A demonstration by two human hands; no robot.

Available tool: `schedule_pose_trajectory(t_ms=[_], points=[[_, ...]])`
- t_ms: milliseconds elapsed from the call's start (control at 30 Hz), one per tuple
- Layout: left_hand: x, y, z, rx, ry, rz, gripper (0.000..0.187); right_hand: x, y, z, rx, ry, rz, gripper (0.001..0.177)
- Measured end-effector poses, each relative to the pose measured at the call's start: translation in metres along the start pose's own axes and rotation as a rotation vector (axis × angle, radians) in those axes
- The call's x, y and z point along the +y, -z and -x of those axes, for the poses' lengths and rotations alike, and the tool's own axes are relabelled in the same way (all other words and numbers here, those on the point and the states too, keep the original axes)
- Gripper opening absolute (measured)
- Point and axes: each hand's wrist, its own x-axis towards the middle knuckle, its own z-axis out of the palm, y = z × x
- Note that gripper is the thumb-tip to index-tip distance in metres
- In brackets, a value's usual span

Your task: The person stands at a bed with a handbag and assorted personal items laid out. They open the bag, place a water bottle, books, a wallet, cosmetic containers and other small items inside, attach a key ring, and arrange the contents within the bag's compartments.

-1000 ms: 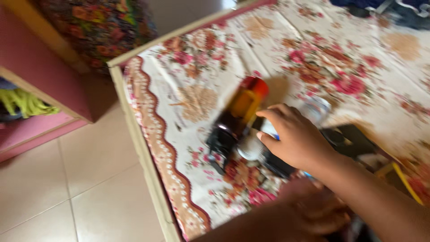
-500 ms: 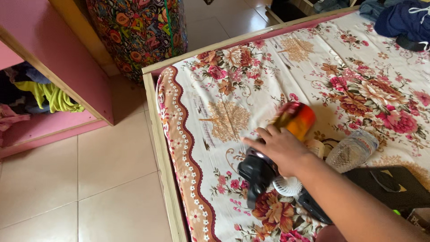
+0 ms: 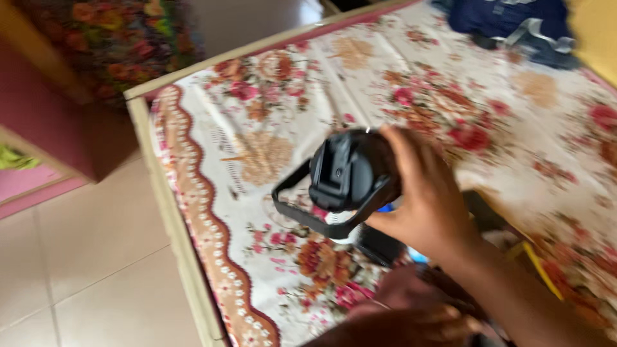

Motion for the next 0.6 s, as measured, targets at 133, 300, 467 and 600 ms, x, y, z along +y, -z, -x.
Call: schedule_pose_trajectory(t_ms=[133,300,467,600], points=[[-0.003,-0.003,-0.014,-0.082,-0.01,-0.052,0.045,-0.018,0.086,0.028,-0.013,-0.263,0.009,0.124],[0.005,-0.013,-0.033,-0.229,-0.034,-0.132,0.047,-0.047,0.156,0.077,-0.007,-0.396,0.009,0.127],[0.011,-0.023,-0.057,-0.472,-0.094,-0.298,0.048,-0.077,0.2,0.121,-0.024,-0.527,-0.009,0.124],[0.006,-0.026,-0.074,-0.669,-0.139,-0.476,0.049,-0.099,0.211,0.15,0.052,-0.663,-0.277,0.113]])
